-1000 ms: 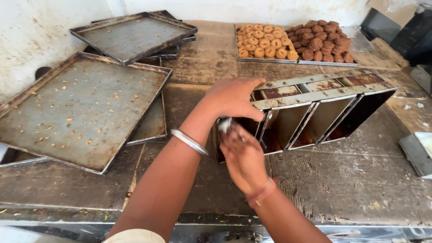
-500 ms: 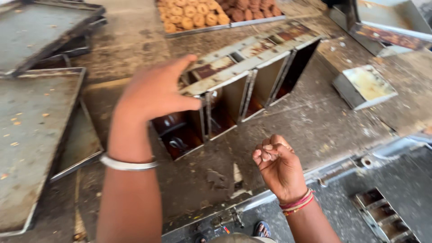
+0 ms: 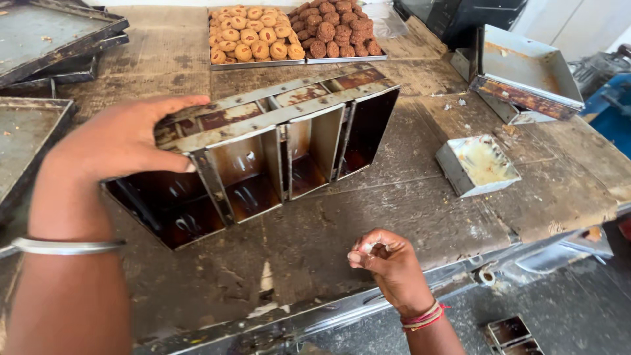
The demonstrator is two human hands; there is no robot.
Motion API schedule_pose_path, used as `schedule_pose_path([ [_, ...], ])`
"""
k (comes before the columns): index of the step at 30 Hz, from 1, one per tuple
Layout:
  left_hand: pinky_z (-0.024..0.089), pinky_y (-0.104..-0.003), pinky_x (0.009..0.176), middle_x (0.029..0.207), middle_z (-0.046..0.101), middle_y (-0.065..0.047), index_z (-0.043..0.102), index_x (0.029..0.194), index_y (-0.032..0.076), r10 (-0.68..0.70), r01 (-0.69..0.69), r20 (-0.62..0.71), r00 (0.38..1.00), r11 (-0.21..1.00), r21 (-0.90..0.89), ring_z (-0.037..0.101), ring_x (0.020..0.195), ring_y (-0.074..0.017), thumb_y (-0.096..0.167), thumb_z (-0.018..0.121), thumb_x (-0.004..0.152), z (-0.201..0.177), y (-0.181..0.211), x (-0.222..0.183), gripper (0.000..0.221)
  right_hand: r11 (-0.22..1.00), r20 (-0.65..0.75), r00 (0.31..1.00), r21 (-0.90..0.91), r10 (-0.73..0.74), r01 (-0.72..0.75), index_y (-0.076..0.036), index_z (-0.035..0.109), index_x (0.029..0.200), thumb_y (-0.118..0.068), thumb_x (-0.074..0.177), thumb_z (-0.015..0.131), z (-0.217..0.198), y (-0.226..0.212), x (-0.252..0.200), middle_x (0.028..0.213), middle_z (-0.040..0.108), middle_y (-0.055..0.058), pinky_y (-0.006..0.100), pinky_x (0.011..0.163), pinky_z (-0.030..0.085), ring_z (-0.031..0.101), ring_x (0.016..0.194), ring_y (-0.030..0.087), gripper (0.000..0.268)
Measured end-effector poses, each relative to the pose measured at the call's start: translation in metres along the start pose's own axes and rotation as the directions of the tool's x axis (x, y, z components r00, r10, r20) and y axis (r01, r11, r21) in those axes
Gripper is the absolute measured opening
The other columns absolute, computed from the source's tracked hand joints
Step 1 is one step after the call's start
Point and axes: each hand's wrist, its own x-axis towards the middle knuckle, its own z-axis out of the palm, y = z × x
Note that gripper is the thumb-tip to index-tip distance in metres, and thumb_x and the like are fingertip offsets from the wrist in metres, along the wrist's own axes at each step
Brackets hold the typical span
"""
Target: The person greases the inside of multiple metal bread pans by hand using white grease from a small container and moves the pans across a workbench.
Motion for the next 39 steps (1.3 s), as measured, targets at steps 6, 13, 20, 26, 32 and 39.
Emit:
schedule_pose_path([
  [6,0.05,-0.043,0.107,0.127,0.072,-0.008,0.057,0.145,0.037,-0.082,0.083,0.02,0.996,0.995,-0.049,0.069,0.11,-0.0281,0.023,0.083,0.06,0.002,0.005,0.003,0.09,0.968,0.026,0.995,0.237,-0.091,0.083,-0.008,0.059,0.092,0.001,0.098,0.067,-0.053,-0.012,0.02,0.086,0.063,0.007,0.03,0.068,0.048,0.058,0.074,0.017,0.014],
  [13,0.032,-0.057,0.117,0.154,0.048,-0.018,0.053,0.154,0.023,-0.029,0.162,-0.294,0.955,0.885,0.437,0.041,0.144,-0.039,0.041,0.092,0.062,0.011,0.028,-0.03,0.102,0.922,0.249,0.968,0.378,-0.009,-0.089,-0.005,0.055,0.088,-0.018,0.1,0.059,-0.052,-0.049,0.043,0.083,0.056,0.006,0.032,0.071,0.046,0.055,0.08,0.019,0.018],
  [20,0.024,-0.051,0.131,0.167,0.026,-0.022,0.01,0.166,0.005,-0.05,0.0,-0.777,0.628,0.998,-0.064,0.024,0.154,-0.0324,0.053,0.086,0.08,0.102,0.014,-0.101,0.124,0.861,0.333,0.943,0.477,0.008,-0.176,-0.009,0.051,0.083,-0.02,0.101,0.055,-0.03,-0.034,0.041,0.078,0.048,0.002,0.031,0.067,0.043,0.048,0.075,0.016,0.022],
  [26,0.04,-0.033,0.112,0.137,0.06,-0.009,0.053,0.144,-0.003,-0.442,-0.311,-0.6,0.667,0.566,-0.763,0.054,0.125,-0.017,0.031,0.067,0.102,0.18,-0.078,-0.061,0.056,0.892,0.279,0.96,0.43,0.018,-0.141,-0.012,0.042,0.07,-0.034,0.111,0.054,-0.018,-0.012,0.042,0.065,0.038,0.0,0.03,0.055,0.035,0.037,0.061,0.014,0.048],
  [32,0.041,-0.032,0.106,0.126,0.063,-0.001,0.058,0.139,0.0,-0.484,-0.402,-0.654,0.581,0.529,-0.748,0.053,0.116,-0.0123,0.042,0.06,0.105,0.178,-0.106,-0.039,0.053,0.883,0.364,0.93,0.451,-0.051,-0.128,-0.009,0.042,0.069,-0.064,0.104,0.04,0.004,-0.022,0.029,0.068,0.04,0.003,0.03,0.059,0.035,0.039,0.065,0.016,0.065],
  [39,0.038,-0.054,0.107,0.129,0.055,-0.035,0.06,0.132,-0.008,-0.045,0.134,-0.735,0.677,0.989,0.062,0.051,0.121,-0.0478,0.059,0.048,0.112,0.023,-0.174,0.039,0.071,0.827,0.305,0.95,0.549,-0.066,-0.119,-0.008,0.046,0.078,-0.05,0.111,0.035,0.01,-0.023,0.015,0.077,0.044,0.006,0.034,0.068,0.04,0.045,0.074,0.02,0.054],
])
